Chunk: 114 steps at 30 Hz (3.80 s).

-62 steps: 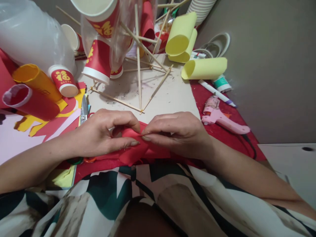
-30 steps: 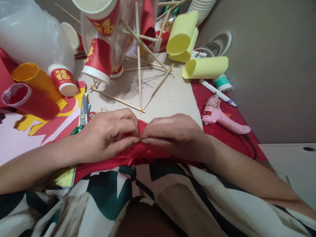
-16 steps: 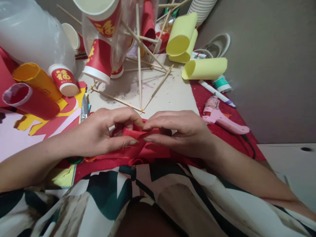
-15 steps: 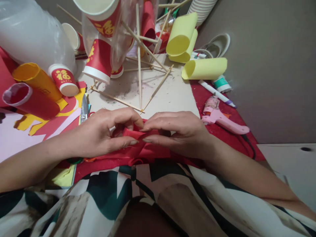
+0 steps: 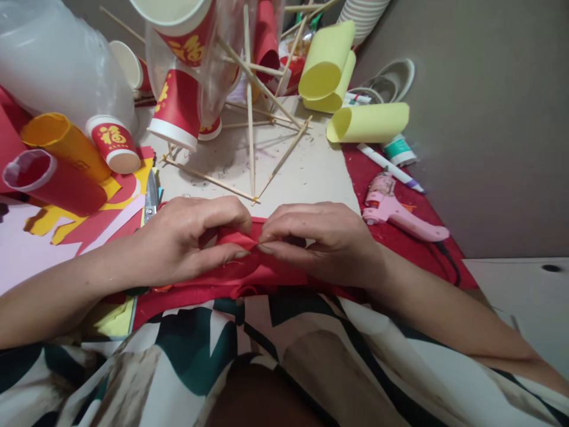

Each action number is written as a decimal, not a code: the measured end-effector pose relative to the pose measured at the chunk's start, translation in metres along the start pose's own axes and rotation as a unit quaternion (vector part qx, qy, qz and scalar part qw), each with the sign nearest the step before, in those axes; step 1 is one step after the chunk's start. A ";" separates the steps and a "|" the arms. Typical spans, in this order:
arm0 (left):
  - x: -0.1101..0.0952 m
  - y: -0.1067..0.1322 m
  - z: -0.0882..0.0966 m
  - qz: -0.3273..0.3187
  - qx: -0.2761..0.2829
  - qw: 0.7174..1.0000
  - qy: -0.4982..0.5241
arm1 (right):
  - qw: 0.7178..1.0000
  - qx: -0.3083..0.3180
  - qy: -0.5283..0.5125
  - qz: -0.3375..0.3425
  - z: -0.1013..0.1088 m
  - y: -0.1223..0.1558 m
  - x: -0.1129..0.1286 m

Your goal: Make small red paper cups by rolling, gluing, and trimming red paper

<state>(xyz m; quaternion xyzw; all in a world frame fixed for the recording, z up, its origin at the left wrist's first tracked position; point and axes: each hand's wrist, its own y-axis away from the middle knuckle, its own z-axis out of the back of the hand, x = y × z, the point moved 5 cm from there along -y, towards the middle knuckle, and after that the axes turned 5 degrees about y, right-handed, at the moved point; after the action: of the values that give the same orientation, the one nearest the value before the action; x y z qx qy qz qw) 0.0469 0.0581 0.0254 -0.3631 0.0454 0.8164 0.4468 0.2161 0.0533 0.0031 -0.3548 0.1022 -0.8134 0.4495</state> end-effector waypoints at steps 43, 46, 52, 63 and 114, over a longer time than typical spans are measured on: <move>0.008 -0.002 0.000 0.085 -0.026 0.995 0.054 | 0.999 -0.020 0.030 -0.015 0.006 0.004 0.002; 0.005 -0.003 -0.002 0.086 -0.008 0.995 0.041 | 1.000 -0.020 0.006 -0.002 0.003 0.005 0.002; 0.005 -0.004 -0.005 0.101 0.009 0.994 0.045 | 0.999 0.018 0.042 -0.001 0.000 0.004 0.003; 0.002 -0.005 -0.005 0.059 0.036 0.996 0.050 | 0.998 0.046 0.038 0.014 -0.003 0.005 0.004; 0.003 0.001 0.004 -0.049 -0.009 0.998 0.037 | 0.999 -0.015 -0.039 0.006 0.005 0.001 0.003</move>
<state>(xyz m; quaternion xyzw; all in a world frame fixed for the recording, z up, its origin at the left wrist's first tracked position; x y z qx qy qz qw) 0.0433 0.0607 0.0261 -0.3985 0.0371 0.7802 0.4808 0.2194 0.0512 0.0081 -0.3919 0.0986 -0.7950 0.4524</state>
